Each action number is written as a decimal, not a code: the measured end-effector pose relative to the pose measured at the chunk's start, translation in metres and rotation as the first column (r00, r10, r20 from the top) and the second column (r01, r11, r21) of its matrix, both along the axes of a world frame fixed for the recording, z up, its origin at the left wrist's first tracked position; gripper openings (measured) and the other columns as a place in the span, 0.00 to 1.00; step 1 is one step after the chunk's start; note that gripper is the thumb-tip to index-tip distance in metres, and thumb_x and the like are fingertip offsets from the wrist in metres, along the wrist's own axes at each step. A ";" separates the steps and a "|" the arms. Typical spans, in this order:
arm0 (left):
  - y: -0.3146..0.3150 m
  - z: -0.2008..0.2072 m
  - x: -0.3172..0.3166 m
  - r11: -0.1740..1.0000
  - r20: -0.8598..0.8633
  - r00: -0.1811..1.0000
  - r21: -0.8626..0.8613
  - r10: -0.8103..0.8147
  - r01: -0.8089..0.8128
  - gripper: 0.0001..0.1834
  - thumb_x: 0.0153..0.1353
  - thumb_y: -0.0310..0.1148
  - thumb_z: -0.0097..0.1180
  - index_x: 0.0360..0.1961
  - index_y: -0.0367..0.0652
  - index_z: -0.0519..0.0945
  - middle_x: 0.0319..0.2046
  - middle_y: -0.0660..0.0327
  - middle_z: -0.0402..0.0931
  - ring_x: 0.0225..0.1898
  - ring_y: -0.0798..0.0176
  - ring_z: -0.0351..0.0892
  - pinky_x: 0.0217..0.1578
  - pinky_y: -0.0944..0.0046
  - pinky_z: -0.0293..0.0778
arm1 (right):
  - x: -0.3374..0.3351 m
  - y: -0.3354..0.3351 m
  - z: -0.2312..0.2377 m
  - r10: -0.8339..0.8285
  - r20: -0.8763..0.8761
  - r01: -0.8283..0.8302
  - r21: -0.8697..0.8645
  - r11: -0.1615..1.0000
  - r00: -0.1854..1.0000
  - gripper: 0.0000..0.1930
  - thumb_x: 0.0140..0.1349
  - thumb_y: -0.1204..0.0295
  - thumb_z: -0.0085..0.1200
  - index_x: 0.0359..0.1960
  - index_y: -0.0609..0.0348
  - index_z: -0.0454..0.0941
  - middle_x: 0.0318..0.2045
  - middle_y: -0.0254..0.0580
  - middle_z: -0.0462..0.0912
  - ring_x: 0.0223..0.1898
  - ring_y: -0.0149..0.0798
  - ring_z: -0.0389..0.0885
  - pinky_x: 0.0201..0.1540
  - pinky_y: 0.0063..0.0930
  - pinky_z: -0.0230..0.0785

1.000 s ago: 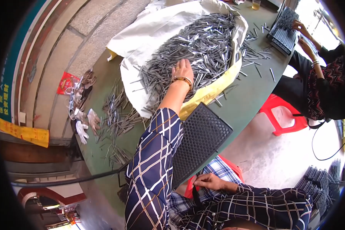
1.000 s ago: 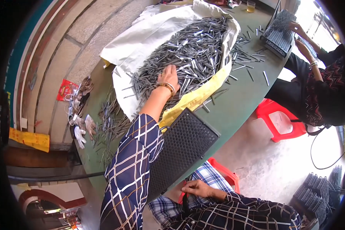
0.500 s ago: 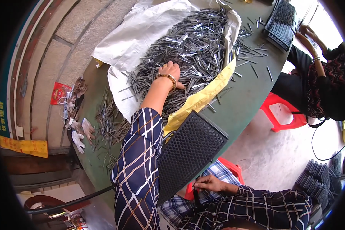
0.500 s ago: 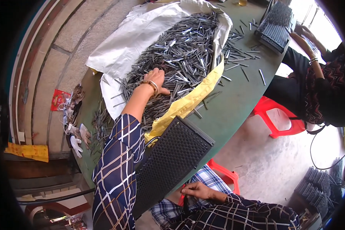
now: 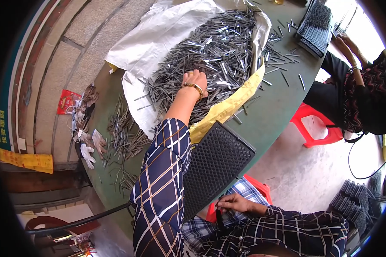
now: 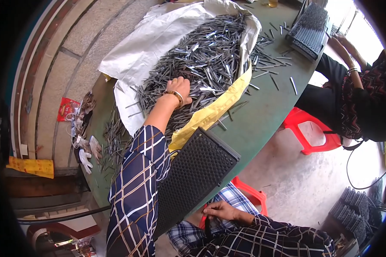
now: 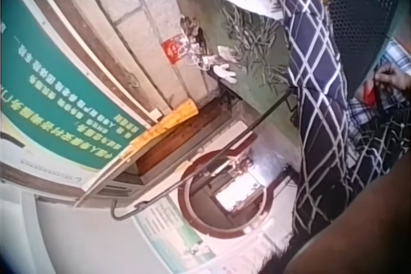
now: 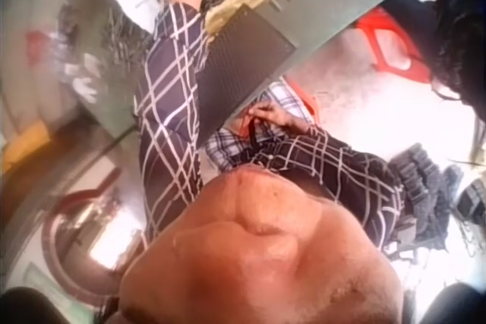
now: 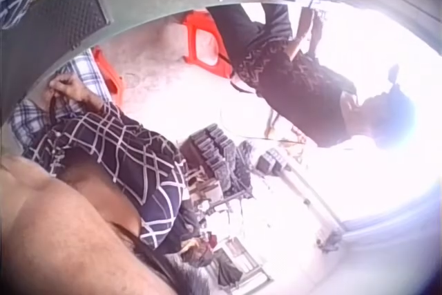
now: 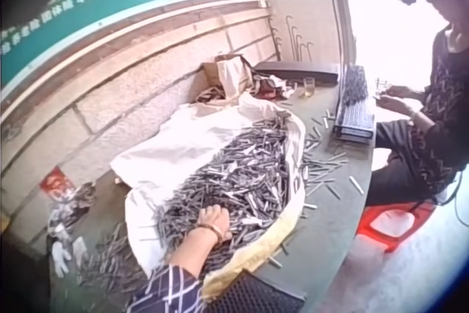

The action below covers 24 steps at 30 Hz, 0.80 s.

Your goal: The person inserts small metal pins into a perforated black frame by hand.

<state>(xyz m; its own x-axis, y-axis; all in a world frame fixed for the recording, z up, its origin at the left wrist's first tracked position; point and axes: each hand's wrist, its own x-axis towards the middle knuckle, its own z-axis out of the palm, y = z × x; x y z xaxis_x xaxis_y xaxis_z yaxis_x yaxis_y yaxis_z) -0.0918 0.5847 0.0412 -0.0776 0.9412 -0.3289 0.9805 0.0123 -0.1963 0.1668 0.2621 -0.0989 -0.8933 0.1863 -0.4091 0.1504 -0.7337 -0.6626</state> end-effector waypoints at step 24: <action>-0.038 0.005 -0.123 0.481 0.527 -0.780 -0.615 -0.338 -0.625 0.23 0.50 0.52 0.64 0.36 0.46 0.73 0.27 0.60 0.73 0.32 0.60 0.74 0.41 0.45 0.77 | -0.005 0.002 0.008 0.028 -0.021 -0.029 -0.018 0.999 0.999 0.14 0.65 0.65 0.49 0.43 0.64 0.78 0.33 0.34 0.81 0.31 0.25 0.78 0.37 0.20 0.72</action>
<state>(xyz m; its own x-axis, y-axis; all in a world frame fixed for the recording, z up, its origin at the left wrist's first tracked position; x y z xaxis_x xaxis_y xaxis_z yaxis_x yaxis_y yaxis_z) -0.2150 0.5464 0.0459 -0.5124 0.7448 -0.4275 -0.7631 -0.1665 0.6245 0.1619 0.2638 -0.0908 -0.9066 0.1534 -0.3931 0.1574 -0.7413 -0.6525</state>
